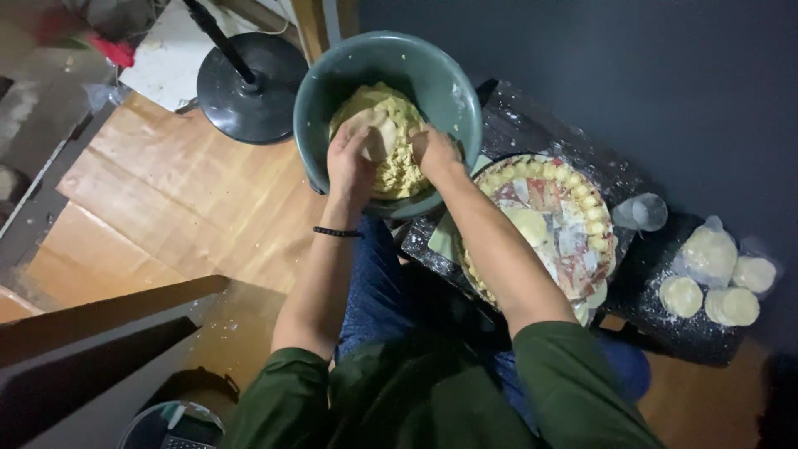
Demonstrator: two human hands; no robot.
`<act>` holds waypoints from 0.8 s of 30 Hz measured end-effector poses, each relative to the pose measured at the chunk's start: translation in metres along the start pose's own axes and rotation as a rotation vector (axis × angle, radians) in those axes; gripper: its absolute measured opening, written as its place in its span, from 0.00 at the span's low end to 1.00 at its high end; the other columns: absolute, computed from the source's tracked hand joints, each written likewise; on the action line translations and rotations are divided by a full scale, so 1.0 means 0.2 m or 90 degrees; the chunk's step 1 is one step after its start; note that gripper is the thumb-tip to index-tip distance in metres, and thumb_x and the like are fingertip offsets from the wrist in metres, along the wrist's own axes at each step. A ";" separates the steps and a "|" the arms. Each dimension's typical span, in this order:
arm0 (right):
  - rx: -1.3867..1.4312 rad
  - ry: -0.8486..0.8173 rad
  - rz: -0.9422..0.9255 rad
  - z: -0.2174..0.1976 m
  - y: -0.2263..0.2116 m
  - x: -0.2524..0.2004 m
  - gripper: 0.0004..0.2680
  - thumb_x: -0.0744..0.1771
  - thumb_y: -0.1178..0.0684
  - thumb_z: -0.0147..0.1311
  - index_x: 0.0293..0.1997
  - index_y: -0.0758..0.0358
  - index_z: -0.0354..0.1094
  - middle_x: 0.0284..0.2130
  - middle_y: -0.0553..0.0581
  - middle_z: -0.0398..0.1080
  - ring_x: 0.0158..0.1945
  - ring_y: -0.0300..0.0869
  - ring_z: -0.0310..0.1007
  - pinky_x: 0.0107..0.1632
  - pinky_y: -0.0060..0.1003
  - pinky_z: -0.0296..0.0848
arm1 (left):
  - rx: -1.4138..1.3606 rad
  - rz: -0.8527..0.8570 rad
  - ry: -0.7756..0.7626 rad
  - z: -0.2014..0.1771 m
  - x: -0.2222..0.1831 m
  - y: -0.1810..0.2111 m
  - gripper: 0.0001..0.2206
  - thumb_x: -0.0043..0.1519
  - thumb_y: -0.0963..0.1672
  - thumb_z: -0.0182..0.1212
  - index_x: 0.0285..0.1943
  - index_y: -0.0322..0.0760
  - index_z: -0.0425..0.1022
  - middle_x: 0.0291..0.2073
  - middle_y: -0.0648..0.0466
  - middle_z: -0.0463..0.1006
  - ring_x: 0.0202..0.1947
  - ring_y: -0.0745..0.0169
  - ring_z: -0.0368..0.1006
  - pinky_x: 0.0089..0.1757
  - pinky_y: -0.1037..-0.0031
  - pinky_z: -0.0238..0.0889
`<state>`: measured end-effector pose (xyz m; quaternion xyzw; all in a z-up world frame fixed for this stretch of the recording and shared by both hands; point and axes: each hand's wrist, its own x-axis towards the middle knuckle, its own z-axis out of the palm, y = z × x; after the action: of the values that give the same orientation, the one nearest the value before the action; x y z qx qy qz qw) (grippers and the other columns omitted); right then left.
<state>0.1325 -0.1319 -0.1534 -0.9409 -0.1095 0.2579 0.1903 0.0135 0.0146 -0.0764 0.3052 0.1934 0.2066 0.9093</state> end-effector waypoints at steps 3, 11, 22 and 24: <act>0.091 -0.007 0.052 -0.26 -0.24 -0.31 0.21 0.68 0.37 0.38 0.55 0.62 0.71 0.44 0.60 0.78 0.51 0.56 0.73 0.56 0.46 0.67 | 0.001 -0.039 -0.008 0.08 -0.07 0.08 0.10 0.64 0.36 0.59 0.53 0.33 0.78 0.39 0.48 0.85 0.35 0.64 0.83 0.38 0.69 0.78; 0.107 0.009 -0.084 -0.28 -0.21 -0.32 0.15 0.72 0.61 0.41 0.69 0.73 0.54 0.63 0.74 0.60 0.68 0.60 0.60 0.67 0.51 0.61 | 0.030 -0.014 0.003 0.02 -0.02 0.05 0.11 0.62 0.37 0.60 0.53 0.32 0.79 0.40 0.45 0.85 0.40 0.57 0.83 0.41 0.56 0.78; 0.653 0.027 -0.072 -0.54 -0.22 -0.59 0.24 0.72 0.34 0.41 0.19 0.60 0.60 0.06 0.53 0.49 0.06 0.39 0.45 0.12 0.28 0.45 | 0.032 -0.020 0.006 0.06 -0.05 0.09 0.11 0.63 0.38 0.60 0.54 0.31 0.79 0.37 0.45 0.84 0.39 0.56 0.82 0.41 0.58 0.77; 0.802 0.132 -0.103 -0.60 -0.21 -0.73 0.28 0.72 0.33 0.41 0.12 0.62 0.53 0.05 0.54 0.45 0.05 0.38 0.46 0.11 0.27 0.45 | 0.070 -0.033 -0.023 0.08 -0.08 0.12 0.10 0.64 0.39 0.60 0.53 0.35 0.79 0.32 0.49 0.84 0.34 0.61 0.83 0.42 0.66 0.77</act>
<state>0.0672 -0.1747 0.0245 -0.6575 0.0113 0.1654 0.7350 0.0025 0.0171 -0.0454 0.3535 0.1958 0.1661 0.8995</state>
